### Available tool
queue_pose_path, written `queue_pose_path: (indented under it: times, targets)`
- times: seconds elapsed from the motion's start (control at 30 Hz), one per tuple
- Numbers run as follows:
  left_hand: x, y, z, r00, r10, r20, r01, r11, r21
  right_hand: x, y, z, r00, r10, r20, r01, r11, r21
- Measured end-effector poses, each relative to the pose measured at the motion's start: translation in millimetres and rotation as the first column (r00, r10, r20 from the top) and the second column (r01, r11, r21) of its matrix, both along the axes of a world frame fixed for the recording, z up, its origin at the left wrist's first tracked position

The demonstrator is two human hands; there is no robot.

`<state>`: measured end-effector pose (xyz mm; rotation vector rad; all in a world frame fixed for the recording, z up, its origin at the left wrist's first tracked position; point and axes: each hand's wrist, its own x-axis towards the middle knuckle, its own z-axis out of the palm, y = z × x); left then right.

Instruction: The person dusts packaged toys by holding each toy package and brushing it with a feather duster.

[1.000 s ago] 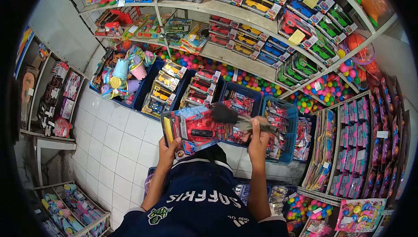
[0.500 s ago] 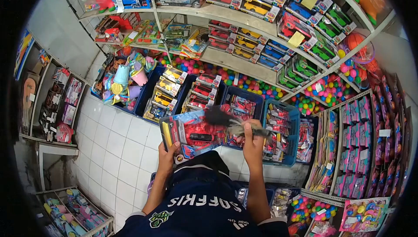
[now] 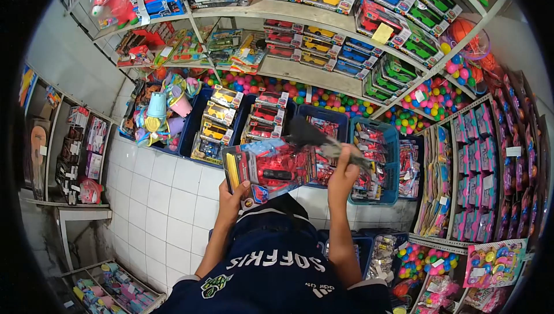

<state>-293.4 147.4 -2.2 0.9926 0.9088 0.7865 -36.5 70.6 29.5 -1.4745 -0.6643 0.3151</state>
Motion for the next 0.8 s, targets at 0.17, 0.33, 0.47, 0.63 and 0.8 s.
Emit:
queue_pose_path:
  times: [0.17, 0.33, 0.47, 0.63, 0.8]
  targets:
    - [2, 0, 19, 0.994, -0.093, -0.050, 0.095, 0.995, 0.028, 38, -12, -113, 0.975, -0.197, -0.106, 0.188, 0.978, -0.085]
    - [20, 3, 37, 0.979, -0.202, -0.014, 0.202, 0.979, 0.024, 59, -31, -151, 0.879, -0.220, -0.423, 0.071, 0.937, -0.341]
    - [42, 7, 59, 0.924, -0.339, -0.177, 0.365, 0.920, 0.143, 73, -45, -203, 0.895, -0.299, -0.330, 0.254, 0.952, -0.173]
    - [77, 12, 94, 0.867, -0.472, -0.158, 0.498, 0.833, 0.241, 72, -66, -172, 0.642, -0.337, -0.689, 0.415, 0.908, -0.057]
    - [94, 14, 201, 0.916, -0.330, 0.228, 0.163, 0.825, 0.541, 171, -195, -341, 0.951, -0.253, 0.175, 0.287, 0.936, -0.205]
